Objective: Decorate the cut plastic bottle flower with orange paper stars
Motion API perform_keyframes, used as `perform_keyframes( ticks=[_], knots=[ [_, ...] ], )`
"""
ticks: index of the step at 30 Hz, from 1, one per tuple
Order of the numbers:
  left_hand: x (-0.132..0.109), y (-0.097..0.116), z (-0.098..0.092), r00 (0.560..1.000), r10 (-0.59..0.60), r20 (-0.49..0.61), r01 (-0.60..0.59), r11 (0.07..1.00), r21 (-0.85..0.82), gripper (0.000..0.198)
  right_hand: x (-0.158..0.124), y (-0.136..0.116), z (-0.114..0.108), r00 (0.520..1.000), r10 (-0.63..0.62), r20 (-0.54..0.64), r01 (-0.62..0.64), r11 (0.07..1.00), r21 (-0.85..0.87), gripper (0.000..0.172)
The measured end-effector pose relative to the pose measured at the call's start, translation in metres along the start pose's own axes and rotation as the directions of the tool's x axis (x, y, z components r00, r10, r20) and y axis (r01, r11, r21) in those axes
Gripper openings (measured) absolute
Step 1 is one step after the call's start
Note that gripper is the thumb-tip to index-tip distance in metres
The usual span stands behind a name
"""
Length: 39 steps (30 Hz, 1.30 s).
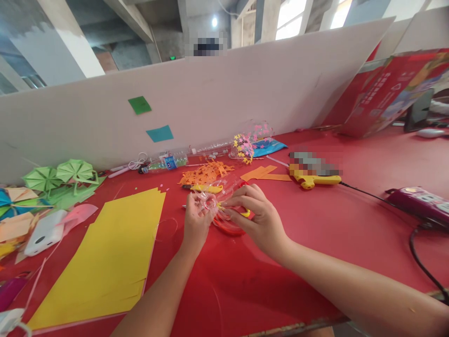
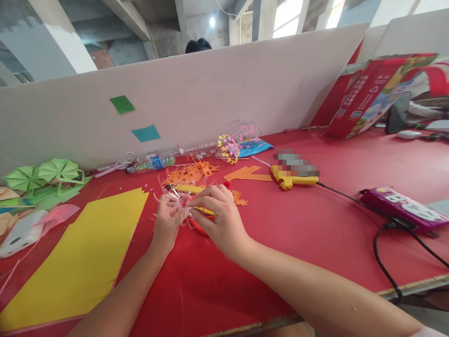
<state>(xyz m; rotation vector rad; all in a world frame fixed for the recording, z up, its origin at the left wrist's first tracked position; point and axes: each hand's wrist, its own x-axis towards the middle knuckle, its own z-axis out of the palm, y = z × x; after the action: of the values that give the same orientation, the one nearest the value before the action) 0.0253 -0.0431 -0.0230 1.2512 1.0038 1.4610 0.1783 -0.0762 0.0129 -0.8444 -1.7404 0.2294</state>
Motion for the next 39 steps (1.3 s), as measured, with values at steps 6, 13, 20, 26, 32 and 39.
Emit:
perform_keyframes(
  ticks=[6, 13, 20, 26, 32, 39],
  knots=[
    [-0.0007, 0.0006, 0.0006, 1.0, 0.005, 0.018, -0.005, 1.0, 0.008, 0.039, -0.0001, 0.001, -0.0002, 0.999, -0.033, 0.036, 0.033, 0.999, -0.015, 0.011],
    [-0.0003, -0.0006, 0.0005, 1.0, 0.029, 0.008, -0.029, 0.999, 0.037, 0.036, -0.0006, 0.0, -0.001, 0.996, -0.091, 0.016, 0.092, 0.995, -0.031, 0.012],
    [-0.0004, 0.0013, 0.0015, 1.0, 0.024, -0.001, -0.024, 0.999, 0.043, 0.033, 0.0015, 0.0025, -0.0024, 0.994, -0.098, 0.048, 0.101, 0.992, -0.075, 0.014],
    [-0.0003, 0.0027, 0.001, 1.0, 0.006, -0.003, -0.006, 0.999, 0.041, 0.035, 0.0013, -0.0001, -0.0033, 0.998, 0.011, 0.067, -0.007, 0.998, -0.063, 0.01],
    [0.0002, 0.0015, 0.0016, 1.0, 0.011, -0.001, -0.011, 0.999, 0.032, 0.035, 0.0017, -0.0006, -0.0028, 1.0, 0.005, 0.015, -0.004, 0.998, -0.063, 0.012],
    [-0.0009, 0.002, 0.0017, 1.0, 0.02, 0.003, -0.02, 0.999, 0.026, 0.034, 0.0017, 0.0012, -0.003, 0.999, 0.043, -0.002, -0.043, 0.993, -0.11, 0.013]
  ],
)
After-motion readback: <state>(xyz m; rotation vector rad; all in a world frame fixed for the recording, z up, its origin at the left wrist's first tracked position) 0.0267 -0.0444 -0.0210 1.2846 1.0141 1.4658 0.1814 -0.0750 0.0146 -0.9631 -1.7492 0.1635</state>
